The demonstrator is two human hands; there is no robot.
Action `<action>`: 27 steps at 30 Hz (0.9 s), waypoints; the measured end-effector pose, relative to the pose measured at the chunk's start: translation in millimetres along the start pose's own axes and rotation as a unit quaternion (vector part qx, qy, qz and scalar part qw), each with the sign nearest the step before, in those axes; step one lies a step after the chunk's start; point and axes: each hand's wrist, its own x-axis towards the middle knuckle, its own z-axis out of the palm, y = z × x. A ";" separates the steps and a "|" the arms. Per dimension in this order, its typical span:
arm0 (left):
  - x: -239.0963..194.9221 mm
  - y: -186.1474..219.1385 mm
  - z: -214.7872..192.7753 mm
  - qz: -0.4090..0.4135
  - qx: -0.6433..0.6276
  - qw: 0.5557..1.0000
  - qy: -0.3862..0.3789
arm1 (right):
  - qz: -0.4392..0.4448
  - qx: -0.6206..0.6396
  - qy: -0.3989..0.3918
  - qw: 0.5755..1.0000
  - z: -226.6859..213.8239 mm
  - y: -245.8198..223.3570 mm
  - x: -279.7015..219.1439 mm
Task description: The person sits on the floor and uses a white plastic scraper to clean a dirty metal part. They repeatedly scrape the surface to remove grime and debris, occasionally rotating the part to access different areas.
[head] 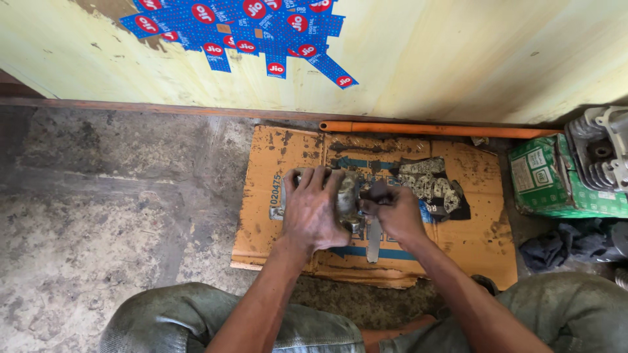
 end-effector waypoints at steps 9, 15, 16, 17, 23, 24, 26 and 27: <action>0.4 -5.0 7.1 0.017 -0.002 1.000 0.023 | 0.015 -0.102 -0.028 0.994 -7.8 -13.5 -2.9; 2.7 -3.8 9.1 0.013 0.007 1.000 0.003 | -0.074 -0.119 -0.016 0.990 -3.1 -12.4 3.7; 2.4 -1.9 10.8 0.020 0.012 1.000 0.004 | -0.059 -0.160 -0.015 0.985 -0.6 -10.8 5.5; 2.6 1.7 12.9 0.027 0.017 0.999 0.005 | -0.044 -0.201 -0.015 0.979 2.4 -8.8 7.1; -0.6 -0.5 6.6 0.012 0.013 1.000 0.002 | -0.097 -0.086 0.019 0.991 -1.5 10.4 13.7; -2.5 -0.3 6.5 0.009 0.006 1.000 -0.001 | -0.065 -0.004 -0.003 0.998 -3.3 11.9 15.1; -2.0 1.7 6.4 0.007 0.018 1.000 0.000 | -0.039 -0.033 -0.004 0.999 -1.3 11.8 16.6; 0.4 3.1 6.1 0.008 0.025 1.000 0.001 | -0.026 -0.047 -0.003 0.999 -2.0 10.4 17.4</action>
